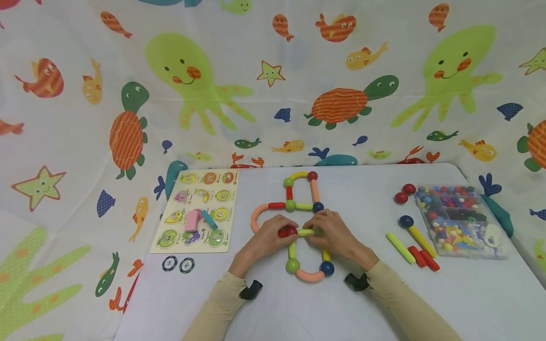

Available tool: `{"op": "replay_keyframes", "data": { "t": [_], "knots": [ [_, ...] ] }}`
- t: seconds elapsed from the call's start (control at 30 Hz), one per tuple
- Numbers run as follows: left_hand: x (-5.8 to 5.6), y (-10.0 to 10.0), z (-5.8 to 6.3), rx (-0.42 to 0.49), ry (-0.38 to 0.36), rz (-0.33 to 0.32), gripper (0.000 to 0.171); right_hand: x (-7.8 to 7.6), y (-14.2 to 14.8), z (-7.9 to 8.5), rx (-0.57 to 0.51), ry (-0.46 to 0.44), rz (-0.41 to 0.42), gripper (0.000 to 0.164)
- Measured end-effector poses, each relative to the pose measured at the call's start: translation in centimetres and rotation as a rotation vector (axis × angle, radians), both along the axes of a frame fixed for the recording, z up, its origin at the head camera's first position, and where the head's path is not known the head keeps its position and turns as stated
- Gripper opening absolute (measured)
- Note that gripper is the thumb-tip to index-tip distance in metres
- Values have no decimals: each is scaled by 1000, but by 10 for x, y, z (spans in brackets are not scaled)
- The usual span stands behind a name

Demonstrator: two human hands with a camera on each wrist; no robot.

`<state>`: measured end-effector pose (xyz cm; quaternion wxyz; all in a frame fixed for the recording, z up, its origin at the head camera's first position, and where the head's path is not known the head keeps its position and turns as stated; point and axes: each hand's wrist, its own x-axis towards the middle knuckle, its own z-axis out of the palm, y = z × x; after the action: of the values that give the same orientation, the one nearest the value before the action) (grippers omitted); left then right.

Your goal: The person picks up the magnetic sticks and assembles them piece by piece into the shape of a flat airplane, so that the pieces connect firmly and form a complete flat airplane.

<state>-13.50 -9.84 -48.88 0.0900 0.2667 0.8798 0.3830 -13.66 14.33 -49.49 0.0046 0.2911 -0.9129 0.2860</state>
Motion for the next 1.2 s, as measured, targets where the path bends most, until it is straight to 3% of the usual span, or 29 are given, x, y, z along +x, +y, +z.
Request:
{"op": "replay_keyframes", "data": {
  "t": [0.13,0.47,0.83,1.2],
  "knots": [
    [0,9,-2,-23,-3,-21,30,0,2,-2,-59,-64,19,23],
    [2,18,-1,-147,54,17,27,3,4,0,-167,-171,-20,36],
    [1,19,-1,-179,108,20,27,7,2,3,-182,-178,-5,37],
    [3,17,0,-128,64,14,31,10,11,8,-165,-131,-82,37]
  ]
}}
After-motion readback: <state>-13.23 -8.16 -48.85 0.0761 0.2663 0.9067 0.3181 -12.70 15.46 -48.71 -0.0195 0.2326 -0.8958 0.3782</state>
